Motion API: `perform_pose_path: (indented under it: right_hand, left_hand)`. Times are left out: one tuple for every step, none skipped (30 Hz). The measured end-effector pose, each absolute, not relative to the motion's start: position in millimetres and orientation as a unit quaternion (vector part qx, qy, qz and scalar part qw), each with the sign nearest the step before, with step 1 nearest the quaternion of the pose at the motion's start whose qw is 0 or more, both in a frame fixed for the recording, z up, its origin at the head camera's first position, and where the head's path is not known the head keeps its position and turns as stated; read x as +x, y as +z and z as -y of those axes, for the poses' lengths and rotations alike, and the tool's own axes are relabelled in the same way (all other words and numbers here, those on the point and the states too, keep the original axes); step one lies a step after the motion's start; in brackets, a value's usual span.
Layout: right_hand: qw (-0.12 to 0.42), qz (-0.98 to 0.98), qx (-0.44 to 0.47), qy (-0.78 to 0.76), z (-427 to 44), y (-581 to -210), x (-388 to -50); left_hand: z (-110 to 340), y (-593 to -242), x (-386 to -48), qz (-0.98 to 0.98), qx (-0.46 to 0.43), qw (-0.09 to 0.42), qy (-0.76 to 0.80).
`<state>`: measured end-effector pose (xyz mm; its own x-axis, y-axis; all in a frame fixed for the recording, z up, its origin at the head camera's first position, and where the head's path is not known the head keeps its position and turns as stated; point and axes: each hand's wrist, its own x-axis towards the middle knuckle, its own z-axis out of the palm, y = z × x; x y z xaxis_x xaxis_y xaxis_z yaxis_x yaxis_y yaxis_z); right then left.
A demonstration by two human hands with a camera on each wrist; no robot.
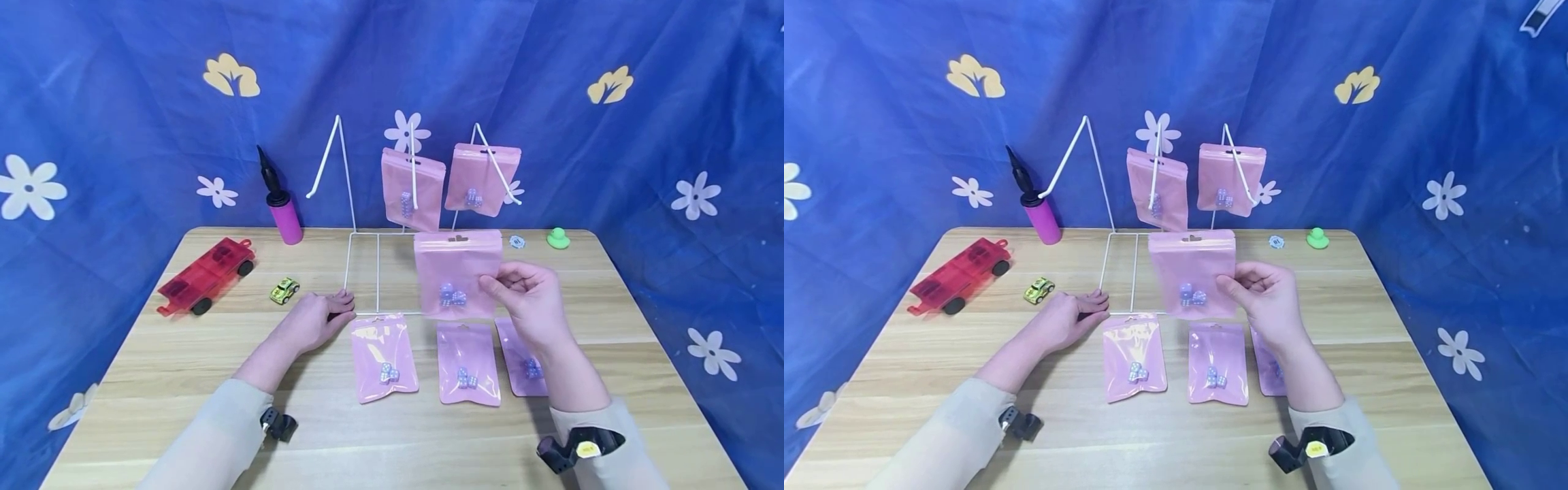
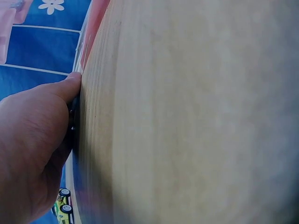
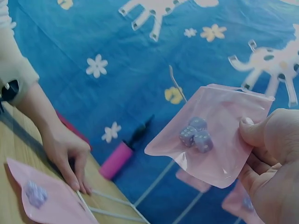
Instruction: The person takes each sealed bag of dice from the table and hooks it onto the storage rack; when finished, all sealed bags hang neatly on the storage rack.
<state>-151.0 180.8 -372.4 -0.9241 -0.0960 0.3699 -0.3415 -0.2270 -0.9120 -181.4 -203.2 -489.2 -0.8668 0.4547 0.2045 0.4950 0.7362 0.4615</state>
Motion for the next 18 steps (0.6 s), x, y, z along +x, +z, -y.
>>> perform_pose_path:
  right_hand:
    - [0.081,0.614,0.183,0.763,-177,-370,-150]
    - [0.081,0.613,0.188,0.763,-173,-368,-149]
    - [0.080,0.611,0.193,0.764,-169,-365,-148]
    - [0.080,0.609,0.197,0.764,-166,-363,-147]
    - [0.078,0.607,0.200,0.765,-162,-361,-146]
    - [0.078,0.606,0.203,0.765,-158,-359,-146]
    - [0.078,0.605,0.205,0.765,-154,-357,-145]
    - [0.078,0.605,0.207,0.765,-150,-356,-145]
    - [0.078,0.603,0.210,0.765,-146,-354,-145]
    - [0.079,0.602,0.212,0.765,-142,-353,-145]
    - [0.078,0.601,0.215,0.766,-138,-351,-145]
    - [0.078,0.598,0.217,0.767,-134,-350,-145]
    - [0.078,0.597,0.218,0.768,-130,-349,-145]
    - [0.078,0.597,0.218,0.768,-126,-347,-145]
    - [0.078,0.598,0.218,0.767,-122,-346,-146]
    - [0.079,0.599,0.219,0.766,-119,-345,-146]
    - [0.081,0.601,0.219,0.764,-115,-344,-147]
    - [0.082,0.603,0.220,0.762,-111,-343,-147]
  left_hand:
    - [203,-489,-181,0.931,-0.255,0.039,-0.258]
    - [204,-489,-181,0.931,-0.255,0.041,-0.258]
    - [204,-489,-181,0.931,-0.257,0.044,-0.257]
    - [204,-489,-182,0.930,-0.260,0.046,-0.257]
    - [204,-490,-182,0.929,-0.262,0.050,-0.257]
    - [204,-490,-182,0.928,-0.263,0.051,-0.258]
    - [204,-490,-182,0.928,-0.265,0.052,-0.258]
    - [204,-490,-182,0.928,-0.264,0.052,-0.259]
    - [203,-490,-182,0.928,-0.264,0.050,-0.260]
    - [203,-490,-182,0.928,-0.263,0.049,-0.260]
    - [203,-490,-182,0.928,-0.262,0.047,-0.260]
    - [203,-489,-182,0.929,-0.260,0.045,-0.261]
    - [203,-489,-182,0.929,-0.259,0.042,-0.261]
    - [203,-489,-182,0.930,-0.256,0.040,-0.262]
    - [203,-488,-182,0.930,-0.254,0.037,-0.263]
    - [203,-488,-182,0.931,-0.252,0.035,-0.263]
    - [203,-488,-182,0.931,-0.250,0.032,-0.264]
    - [203,-488,-181,0.932,-0.248,0.030,-0.264]
